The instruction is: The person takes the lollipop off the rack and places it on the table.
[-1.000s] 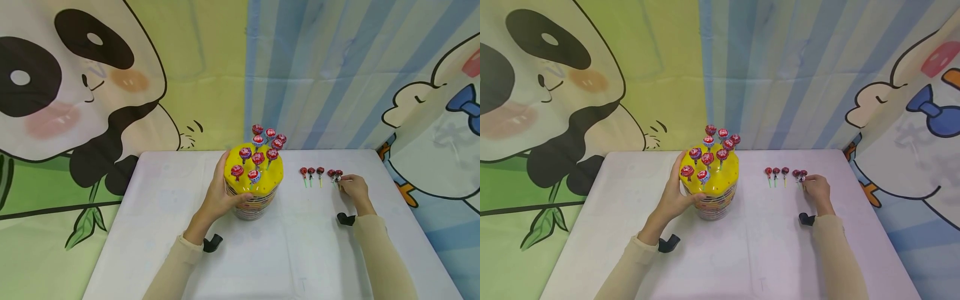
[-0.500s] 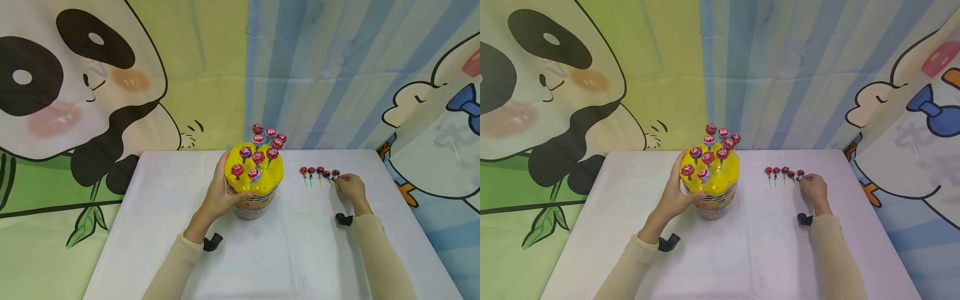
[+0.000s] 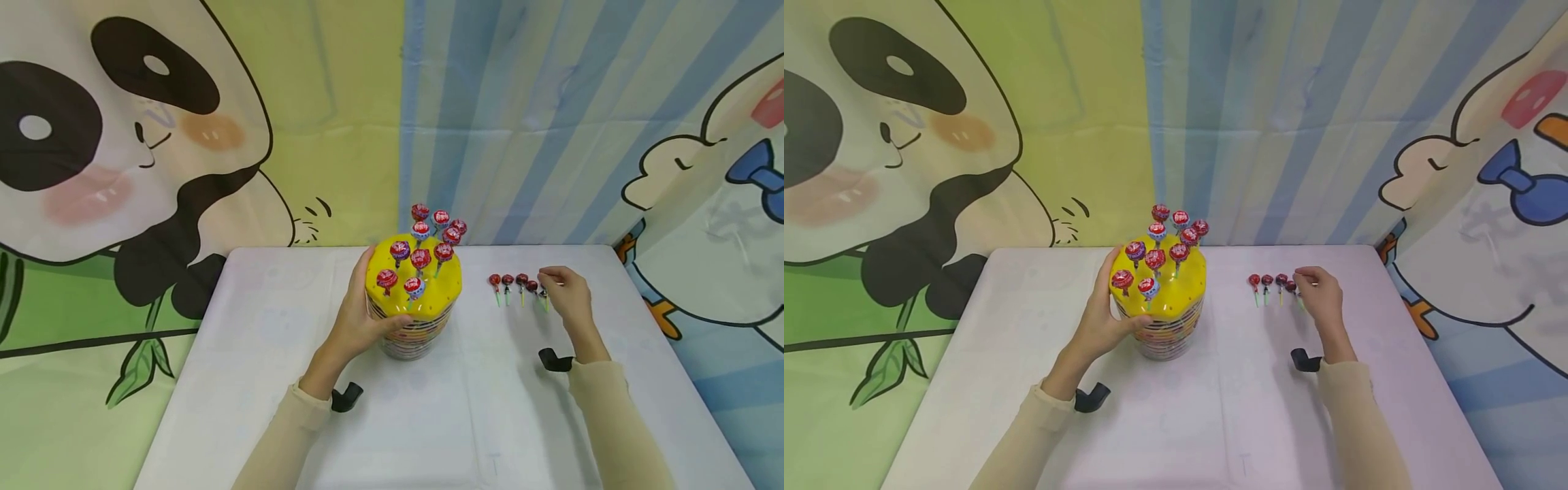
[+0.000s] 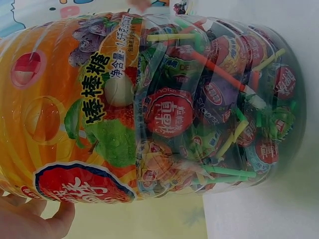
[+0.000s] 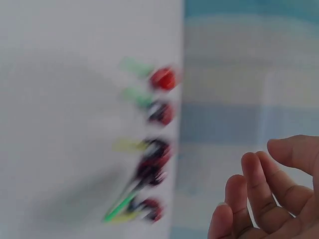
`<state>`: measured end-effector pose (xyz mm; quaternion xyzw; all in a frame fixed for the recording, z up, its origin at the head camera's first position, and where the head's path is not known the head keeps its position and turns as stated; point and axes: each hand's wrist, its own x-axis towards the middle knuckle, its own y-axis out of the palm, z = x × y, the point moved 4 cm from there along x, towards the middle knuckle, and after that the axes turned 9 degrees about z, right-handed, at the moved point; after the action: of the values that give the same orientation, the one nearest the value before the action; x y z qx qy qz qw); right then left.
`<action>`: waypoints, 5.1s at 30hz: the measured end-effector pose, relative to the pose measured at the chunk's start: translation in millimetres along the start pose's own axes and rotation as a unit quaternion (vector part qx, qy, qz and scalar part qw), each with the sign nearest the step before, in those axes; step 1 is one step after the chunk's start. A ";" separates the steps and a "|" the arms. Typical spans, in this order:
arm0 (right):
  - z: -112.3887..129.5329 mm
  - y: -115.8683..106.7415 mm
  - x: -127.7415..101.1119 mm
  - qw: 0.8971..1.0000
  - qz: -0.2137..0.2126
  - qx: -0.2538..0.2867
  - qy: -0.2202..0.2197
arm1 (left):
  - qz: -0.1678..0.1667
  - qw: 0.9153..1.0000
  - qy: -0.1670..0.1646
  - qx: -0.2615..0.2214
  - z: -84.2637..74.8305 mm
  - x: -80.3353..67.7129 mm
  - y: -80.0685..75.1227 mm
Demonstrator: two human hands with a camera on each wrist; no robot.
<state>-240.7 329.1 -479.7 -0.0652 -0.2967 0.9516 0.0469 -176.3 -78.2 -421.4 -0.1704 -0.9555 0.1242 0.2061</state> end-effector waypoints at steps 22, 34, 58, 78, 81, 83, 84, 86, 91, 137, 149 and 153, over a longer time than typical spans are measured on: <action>191.7 54.0 -104.3 0.897 0.142 0.192 -0.373 | -0.002 1.000 0.005 -0.002 0.5 0.4 -1.3; 204.8 74.4 -104.9 0.895 0.116 0.147 -0.405 | -0.003 1.000 0.003 -0.003 0.7 -0.7 -0.8; 218.6 65.3 -107.6 0.881 0.096 0.192 -0.421 | -0.003 1.000 0.006 0.001 0.8 -0.2 -0.1; 117.9 -13.1 -52.8 0.953 -0.017 0.166 -0.252 | -0.001 1.000 0.003 -0.007 2.6 0.6 0.0; 89.9 -22.1 -39.3 0.970 -0.030 0.135 -0.198 | 0.000 1.000 0.001 -0.007 2.2 0.1 0.1; 70.5 -26.3 -30.1 0.978 -0.029 0.118 -0.167 | -0.001 1.000 0.000 -0.007 1.8 0.0 0.1; 60.6 -27.7 -25.4 0.982 -0.026 0.113 -0.151 | -0.002 1.000 0.000 -0.006 1.7 -0.1 0.0; 39.4 -30.2 -16.1 0.989 -0.016 0.098 -0.109 | -0.003 1.000 -0.001 -0.005 1.6 -0.2 -0.2; -14.9 -35.6 3.2 0.995 0.016 0.088 0.039 | -0.001 1.000 0.003 -0.008 2.0 -0.1 -0.1; 11.0 -23.9 -5.9 1.000 0.012 -0.001 0.016 | 0.002 1.000 0.005 0.004 1.7 0.1 -0.2; 116.7 2.0 -45.6 0.969 0.035 0.141 -0.199 | 0.006 1.000 -0.009 -0.007 -2.9 -0.7 -0.6; 137.6 16.9 -49.9 0.947 0.080 0.203 -0.235 | 0.011 1.000 -0.015 -0.017 -19.3 -2.5 -0.9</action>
<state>-213.2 231.9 -372.3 0.1478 -0.0933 0.9806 -0.0886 -166.0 -76.8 -404.9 -0.1826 -0.9586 0.1123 0.1875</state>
